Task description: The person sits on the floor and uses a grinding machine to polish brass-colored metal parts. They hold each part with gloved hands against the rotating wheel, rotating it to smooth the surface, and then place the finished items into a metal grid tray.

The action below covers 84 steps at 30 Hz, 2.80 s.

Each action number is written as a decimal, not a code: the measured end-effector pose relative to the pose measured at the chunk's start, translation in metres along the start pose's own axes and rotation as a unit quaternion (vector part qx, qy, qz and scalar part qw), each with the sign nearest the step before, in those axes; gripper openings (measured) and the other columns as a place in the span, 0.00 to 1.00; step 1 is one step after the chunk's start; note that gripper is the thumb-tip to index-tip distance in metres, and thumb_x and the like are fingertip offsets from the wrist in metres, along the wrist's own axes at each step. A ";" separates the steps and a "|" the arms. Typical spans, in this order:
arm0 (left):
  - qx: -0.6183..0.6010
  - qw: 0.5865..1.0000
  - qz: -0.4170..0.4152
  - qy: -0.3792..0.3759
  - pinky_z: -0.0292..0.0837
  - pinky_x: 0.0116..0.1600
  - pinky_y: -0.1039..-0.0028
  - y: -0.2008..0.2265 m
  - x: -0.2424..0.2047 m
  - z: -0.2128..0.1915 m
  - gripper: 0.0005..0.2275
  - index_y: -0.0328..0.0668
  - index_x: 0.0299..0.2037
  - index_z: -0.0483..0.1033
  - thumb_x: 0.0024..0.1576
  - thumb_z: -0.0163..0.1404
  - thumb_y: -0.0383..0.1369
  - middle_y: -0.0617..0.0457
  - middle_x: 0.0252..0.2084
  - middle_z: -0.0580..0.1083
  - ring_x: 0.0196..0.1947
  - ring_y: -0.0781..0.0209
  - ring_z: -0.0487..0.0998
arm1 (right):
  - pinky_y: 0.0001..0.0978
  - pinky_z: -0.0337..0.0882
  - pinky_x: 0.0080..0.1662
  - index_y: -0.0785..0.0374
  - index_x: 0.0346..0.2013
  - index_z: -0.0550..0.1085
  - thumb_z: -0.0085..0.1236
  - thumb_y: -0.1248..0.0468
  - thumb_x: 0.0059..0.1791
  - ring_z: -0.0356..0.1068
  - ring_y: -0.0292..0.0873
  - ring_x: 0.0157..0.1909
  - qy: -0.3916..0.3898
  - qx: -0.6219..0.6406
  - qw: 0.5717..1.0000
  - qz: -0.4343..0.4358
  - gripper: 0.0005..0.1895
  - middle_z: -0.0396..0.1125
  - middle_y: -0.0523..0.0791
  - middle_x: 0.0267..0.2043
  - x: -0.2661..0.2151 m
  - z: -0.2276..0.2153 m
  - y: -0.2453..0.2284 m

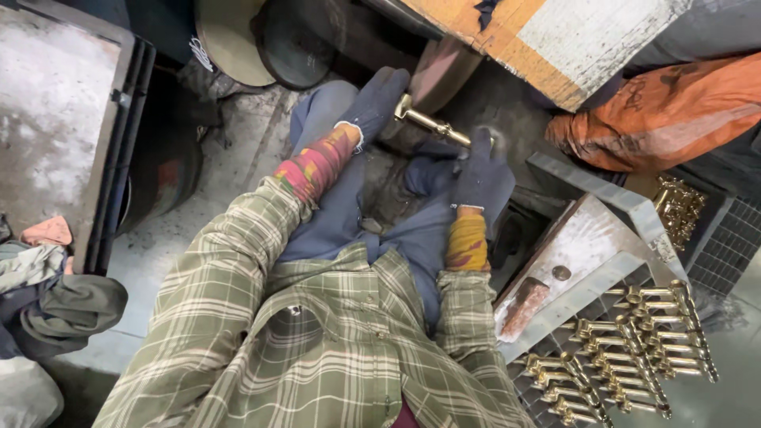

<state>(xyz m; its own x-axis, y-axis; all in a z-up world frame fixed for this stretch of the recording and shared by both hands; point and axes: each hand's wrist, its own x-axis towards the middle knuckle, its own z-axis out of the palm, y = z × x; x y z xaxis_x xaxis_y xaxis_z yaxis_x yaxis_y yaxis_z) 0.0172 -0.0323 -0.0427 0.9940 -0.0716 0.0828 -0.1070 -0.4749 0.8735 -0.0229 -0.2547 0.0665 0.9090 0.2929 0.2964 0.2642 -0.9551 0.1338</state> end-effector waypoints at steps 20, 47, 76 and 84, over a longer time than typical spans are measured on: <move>0.052 0.994 -0.028 -0.092 0.69 0.54 0.56 -0.042 0.002 0.016 0.20 0.37 0.54 0.72 0.56 0.46 0.41 0.32 0.49 0.75 0.52 0.33 0.74 | 0.43 0.72 0.36 0.53 0.48 0.75 0.64 0.50 0.48 0.75 0.53 0.34 -0.051 0.221 0.965 0.131 0.19 0.75 0.51 0.36 -0.010 -0.027 -0.004; -0.272 0.869 -0.414 -0.015 0.55 0.69 0.63 -0.041 0.024 0.053 0.38 0.29 0.63 0.67 0.62 0.30 0.60 0.34 0.64 0.70 0.66 0.44 0.68 | 0.29 0.55 0.19 0.59 0.42 0.71 0.49 0.57 0.57 0.57 0.35 0.14 -0.183 0.701 0.496 0.479 0.09 0.60 0.40 0.17 0.023 0.092 0.019; -0.222 0.974 -0.052 0.014 0.66 0.38 0.72 -0.021 -0.009 -0.070 0.12 0.38 0.37 0.76 0.67 0.48 0.38 0.54 0.31 0.71 0.32 0.64 0.71 | 0.51 0.72 0.38 0.51 0.52 0.74 0.45 0.47 0.56 0.74 0.58 0.34 -0.165 0.260 0.944 0.120 0.18 0.74 0.51 0.34 0.029 -0.019 -0.041; -0.252 0.951 -0.178 -0.037 0.67 0.30 0.78 -0.002 -0.001 -0.067 0.10 0.41 0.37 0.77 0.59 0.54 0.39 0.57 0.27 0.73 0.25 0.73 0.72 | 0.49 0.66 0.33 0.54 0.44 0.72 0.37 0.49 0.58 0.70 0.53 0.28 -0.240 0.352 0.891 0.157 0.18 0.71 0.47 0.29 0.030 0.039 -0.037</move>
<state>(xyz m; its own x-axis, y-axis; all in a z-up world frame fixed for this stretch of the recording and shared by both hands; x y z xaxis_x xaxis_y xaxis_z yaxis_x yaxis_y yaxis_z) 0.0181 0.0278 -0.0124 0.9589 -0.0550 -0.2783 0.2786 -0.0017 0.9604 0.0076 -0.2122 0.0335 0.9621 0.1151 -0.2472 -0.0455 -0.8262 -0.5616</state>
